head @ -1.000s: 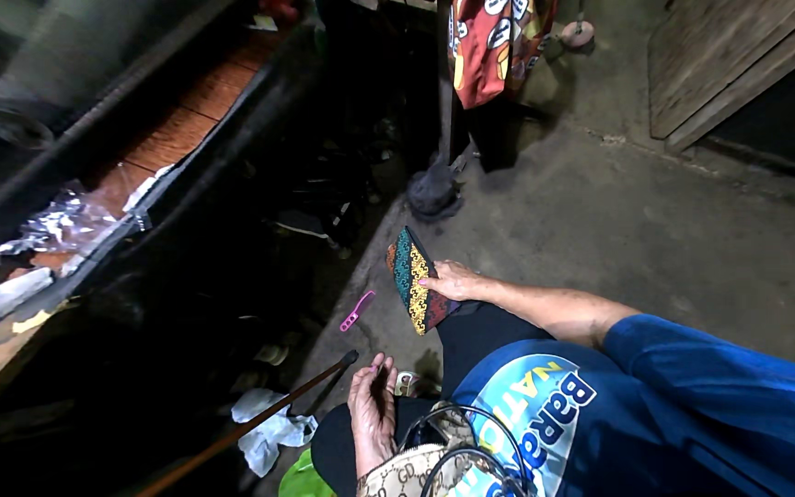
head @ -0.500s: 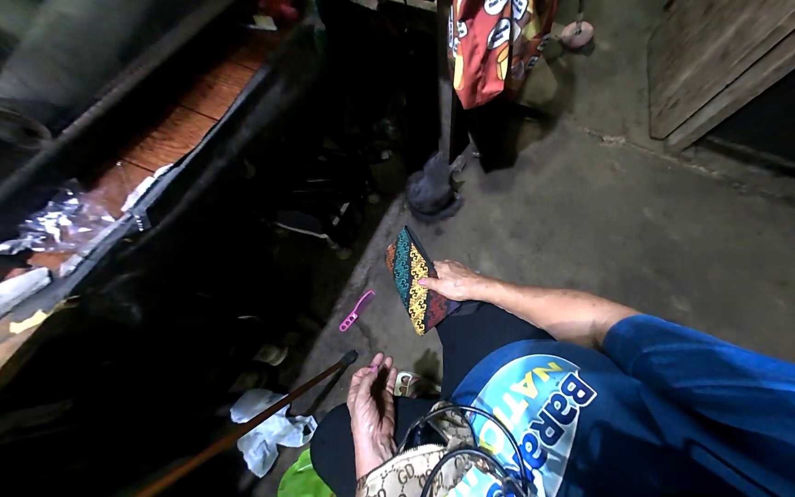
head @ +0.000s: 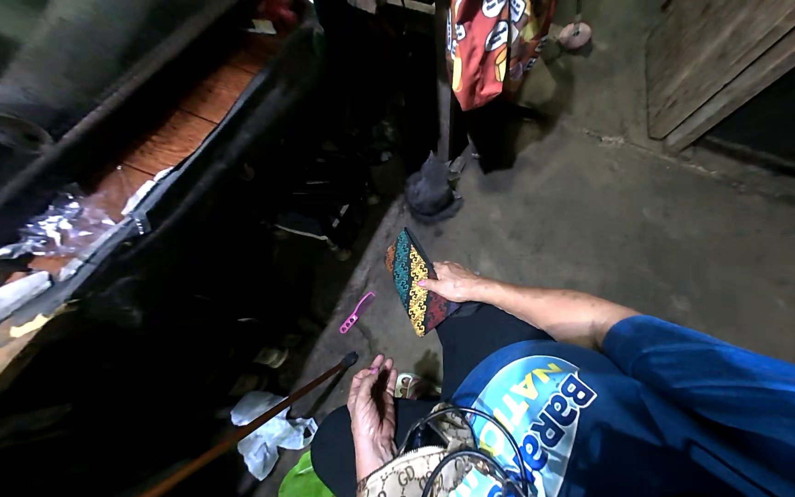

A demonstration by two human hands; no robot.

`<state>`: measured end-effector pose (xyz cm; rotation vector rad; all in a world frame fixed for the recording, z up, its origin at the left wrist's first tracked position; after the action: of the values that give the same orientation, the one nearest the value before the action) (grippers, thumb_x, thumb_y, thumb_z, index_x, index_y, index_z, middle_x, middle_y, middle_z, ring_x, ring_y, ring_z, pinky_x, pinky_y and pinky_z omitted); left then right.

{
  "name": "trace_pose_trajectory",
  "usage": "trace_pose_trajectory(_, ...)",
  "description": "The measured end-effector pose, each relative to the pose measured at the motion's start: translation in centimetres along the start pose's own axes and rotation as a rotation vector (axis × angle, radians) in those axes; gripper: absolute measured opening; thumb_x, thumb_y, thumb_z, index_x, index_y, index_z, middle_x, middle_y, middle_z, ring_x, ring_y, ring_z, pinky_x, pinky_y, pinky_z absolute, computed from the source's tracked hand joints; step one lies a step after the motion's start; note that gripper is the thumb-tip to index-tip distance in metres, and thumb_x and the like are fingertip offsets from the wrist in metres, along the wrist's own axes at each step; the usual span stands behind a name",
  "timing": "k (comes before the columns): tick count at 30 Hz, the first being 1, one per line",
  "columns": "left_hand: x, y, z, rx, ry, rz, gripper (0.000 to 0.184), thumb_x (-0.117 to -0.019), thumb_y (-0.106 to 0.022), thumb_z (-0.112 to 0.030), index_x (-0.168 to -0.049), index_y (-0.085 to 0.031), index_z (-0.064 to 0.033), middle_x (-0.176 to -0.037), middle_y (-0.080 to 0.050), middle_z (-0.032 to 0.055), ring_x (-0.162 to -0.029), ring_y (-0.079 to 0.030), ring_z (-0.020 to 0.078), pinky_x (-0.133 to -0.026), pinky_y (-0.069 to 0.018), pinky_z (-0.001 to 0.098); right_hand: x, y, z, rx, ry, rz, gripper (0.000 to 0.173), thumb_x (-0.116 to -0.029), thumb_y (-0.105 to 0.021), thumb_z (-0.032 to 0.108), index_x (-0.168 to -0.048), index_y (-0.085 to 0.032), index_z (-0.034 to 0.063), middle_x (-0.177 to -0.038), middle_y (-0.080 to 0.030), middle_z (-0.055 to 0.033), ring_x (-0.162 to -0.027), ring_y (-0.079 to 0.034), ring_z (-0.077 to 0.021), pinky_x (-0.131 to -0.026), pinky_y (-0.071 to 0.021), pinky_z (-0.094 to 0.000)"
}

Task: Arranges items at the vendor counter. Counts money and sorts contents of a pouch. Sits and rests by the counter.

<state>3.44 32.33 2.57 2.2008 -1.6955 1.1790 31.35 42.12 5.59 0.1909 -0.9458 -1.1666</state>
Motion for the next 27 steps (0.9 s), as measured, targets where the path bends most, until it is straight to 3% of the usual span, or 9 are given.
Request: trace_pose_trajectory(27,0.06,-0.05,-0.09,-0.018,-0.013,-0.002,0.013,-0.0996,-0.042,0.001,-0.093,-0.050,-0.0074,-0.107,-0.074,0.0116,-0.089,-0.075,0.0211,-0.073,-0.0628,0.0336,-0.24,-0.05,-0.02,0.007,0.018,-0.003,0.064,-0.1052,-0.046,0.054,-0.130,-0.062,-0.0031,-0.133,-0.061,-0.0246,-0.131,-0.055,-0.0374,-0.109,-0.0406,-0.0602)
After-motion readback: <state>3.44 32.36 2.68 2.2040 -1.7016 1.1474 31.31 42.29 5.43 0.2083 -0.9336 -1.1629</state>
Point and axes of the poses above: each hand's wrist, its own x-axis away from the middle knuckle, its own y-axis out of the back of the hand, z = x × y, the point moved 10 cm from there along -x, towards the middle knuckle
